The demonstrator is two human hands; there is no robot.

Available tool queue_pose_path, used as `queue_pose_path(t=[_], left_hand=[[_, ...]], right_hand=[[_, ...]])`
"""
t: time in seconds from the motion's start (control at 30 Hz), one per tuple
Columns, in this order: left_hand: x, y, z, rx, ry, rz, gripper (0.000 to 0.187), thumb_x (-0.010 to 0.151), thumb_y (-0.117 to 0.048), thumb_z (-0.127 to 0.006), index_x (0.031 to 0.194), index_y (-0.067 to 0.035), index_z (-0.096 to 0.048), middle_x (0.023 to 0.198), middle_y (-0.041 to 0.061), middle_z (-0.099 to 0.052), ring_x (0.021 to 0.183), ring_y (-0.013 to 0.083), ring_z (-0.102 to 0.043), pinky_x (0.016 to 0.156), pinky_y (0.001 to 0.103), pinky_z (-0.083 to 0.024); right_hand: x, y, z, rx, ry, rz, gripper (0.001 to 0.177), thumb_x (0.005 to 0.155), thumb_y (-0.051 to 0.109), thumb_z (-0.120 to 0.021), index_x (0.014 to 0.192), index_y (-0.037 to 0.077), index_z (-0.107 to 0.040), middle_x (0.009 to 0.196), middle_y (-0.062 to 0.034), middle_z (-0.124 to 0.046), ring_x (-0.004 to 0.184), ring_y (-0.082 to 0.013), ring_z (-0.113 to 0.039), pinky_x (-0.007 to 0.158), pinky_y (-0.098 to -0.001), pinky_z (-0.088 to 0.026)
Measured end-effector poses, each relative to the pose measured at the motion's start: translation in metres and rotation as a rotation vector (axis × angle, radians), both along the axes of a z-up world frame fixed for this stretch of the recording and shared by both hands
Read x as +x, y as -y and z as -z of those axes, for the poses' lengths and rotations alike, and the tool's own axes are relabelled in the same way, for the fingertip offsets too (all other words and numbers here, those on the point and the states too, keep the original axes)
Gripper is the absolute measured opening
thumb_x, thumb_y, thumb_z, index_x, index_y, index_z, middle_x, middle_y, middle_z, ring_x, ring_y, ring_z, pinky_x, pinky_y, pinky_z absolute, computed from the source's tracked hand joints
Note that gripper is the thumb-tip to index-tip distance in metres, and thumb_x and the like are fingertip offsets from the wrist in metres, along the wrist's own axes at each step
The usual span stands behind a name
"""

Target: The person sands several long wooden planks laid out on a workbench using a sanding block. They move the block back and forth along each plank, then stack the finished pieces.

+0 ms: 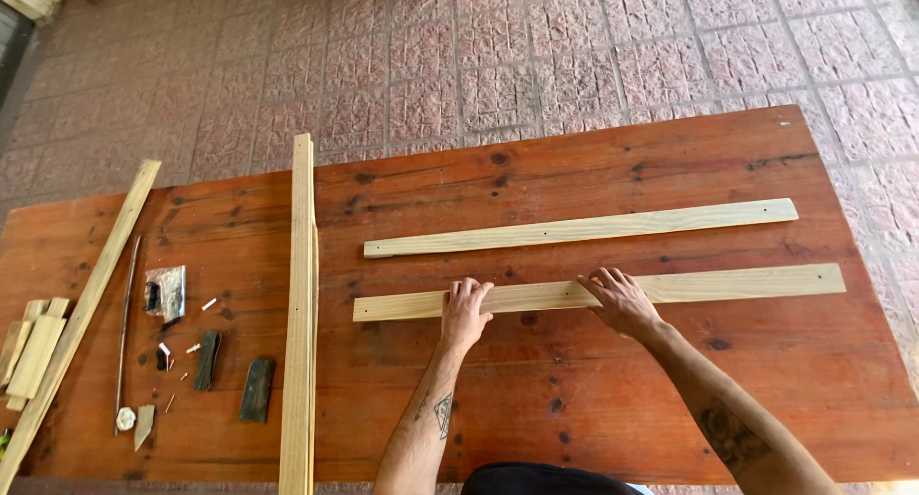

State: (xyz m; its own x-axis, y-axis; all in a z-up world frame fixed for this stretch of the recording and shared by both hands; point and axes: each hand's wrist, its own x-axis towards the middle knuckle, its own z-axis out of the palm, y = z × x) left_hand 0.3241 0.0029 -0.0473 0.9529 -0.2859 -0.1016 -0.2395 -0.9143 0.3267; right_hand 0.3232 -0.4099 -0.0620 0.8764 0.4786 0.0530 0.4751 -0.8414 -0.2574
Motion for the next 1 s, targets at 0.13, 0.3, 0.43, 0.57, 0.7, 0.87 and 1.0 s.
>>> queue_pose_path(t=[0.13,0.3,0.43,0.57,0.7,0.87,1.0], left_hand=[[0.029,0.004,0.013,0.027,0.004,-0.032,0.077,0.082,-0.030,-0.105,0.151,-0.032,-0.072,0.137,0.001,-0.060,0.137,0.0318,-0.058,0.115,0.052,-0.054],[0.043,0.003,0.022,0.033,-0.006,-0.039,0.078,0.081,-0.028,-0.105,0.152,-0.031,-0.072,0.137,0.001,-0.060,0.137,0.0307,-0.058,0.118,0.052,-0.053],[0.047,0.000,0.027,0.039,-0.016,-0.046,0.079,0.081,-0.028,-0.105,0.153,-0.031,-0.072,0.137,0.002,-0.061,0.138,0.0306,-0.058,0.118,0.053,-0.054],[0.053,0.001,0.031,0.045,-0.041,-0.055,0.078,0.082,-0.028,-0.105,0.153,-0.030,-0.073,0.139,0.001,-0.061,0.139,0.0295,-0.057,0.119,0.053,-0.053],[0.056,0.001,0.035,0.054,-0.048,-0.063,0.078,0.084,-0.029,-0.105,0.155,-0.032,-0.072,0.140,0.001,-0.060,0.140,0.0285,-0.057,0.119,0.051,-0.053],[0.060,0.000,0.037,0.052,-0.051,-0.059,0.078,0.083,-0.028,-0.104,0.154,-0.031,-0.073,0.140,0.001,-0.060,0.141,0.0292,-0.057,0.119,0.050,-0.053],[0.059,0.001,0.041,0.051,-0.046,-0.071,0.079,0.082,-0.029,-0.105,0.154,-0.031,-0.073,0.140,0.001,-0.060,0.141,0.0291,-0.057,0.118,0.050,-0.053]], right_hand=[[0.029,-0.004,0.011,-0.003,-0.010,0.008,0.089,0.081,0.032,-0.100,0.163,0.026,-0.065,0.137,-0.0070,-0.067,0.129,-0.0347,-0.072,0.107,-0.0538,-0.066],[0.041,-0.010,0.011,-0.031,-0.085,0.013,0.085,0.086,0.030,-0.099,0.164,0.026,-0.064,0.138,-0.0066,-0.066,0.130,-0.0346,-0.071,0.108,-0.0511,-0.066],[0.047,-0.015,0.010,-0.029,-0.128,0.019,0.085,0.087,0.027,-0.098,0.164,0.024,-0.064,0.140,-0.0085,-0.066,0.131,-0.0365,-0.071,0.110,-0.0520,-0.065],[0.054,-0.016,0.013,-0.031,-0.138,0.020,0.087,0.087,0.027,-0.098,0.167,0.025,-0.062,0.141,-0.0081,-0.066,0.133,-0.0358,-0.070,0.111,-0.0513,-0.064],[0.057,-0.017,0.016,-0.006,-0.174,0.038,0.083,0.088,0.027,-0.098,0.165,0.024,-0.066,0.141,-0.0077,-0.067,0.135,-0.0364,-0.069,0.113,-0.0516,-0.064],[0.060,-0.020,0.014,-0.004,-0.186,0.052,0.080,0.088,0.027,-0.098,0.162,0.024,-0.068,0.139,-0.0083,-0.068,0.134,-0.0367,-0.069,0.112,-0.0524,-0.065],[0.060,-0.020,0.015,-0.015,-0.189,0.061,0.080,0.088,0.028,-0.098,0.162,0.024,-0.069,0.142,-0.0071,-0.068,0.138,-0.0356,-0.068,0.115,-0.0514,-0.064]])
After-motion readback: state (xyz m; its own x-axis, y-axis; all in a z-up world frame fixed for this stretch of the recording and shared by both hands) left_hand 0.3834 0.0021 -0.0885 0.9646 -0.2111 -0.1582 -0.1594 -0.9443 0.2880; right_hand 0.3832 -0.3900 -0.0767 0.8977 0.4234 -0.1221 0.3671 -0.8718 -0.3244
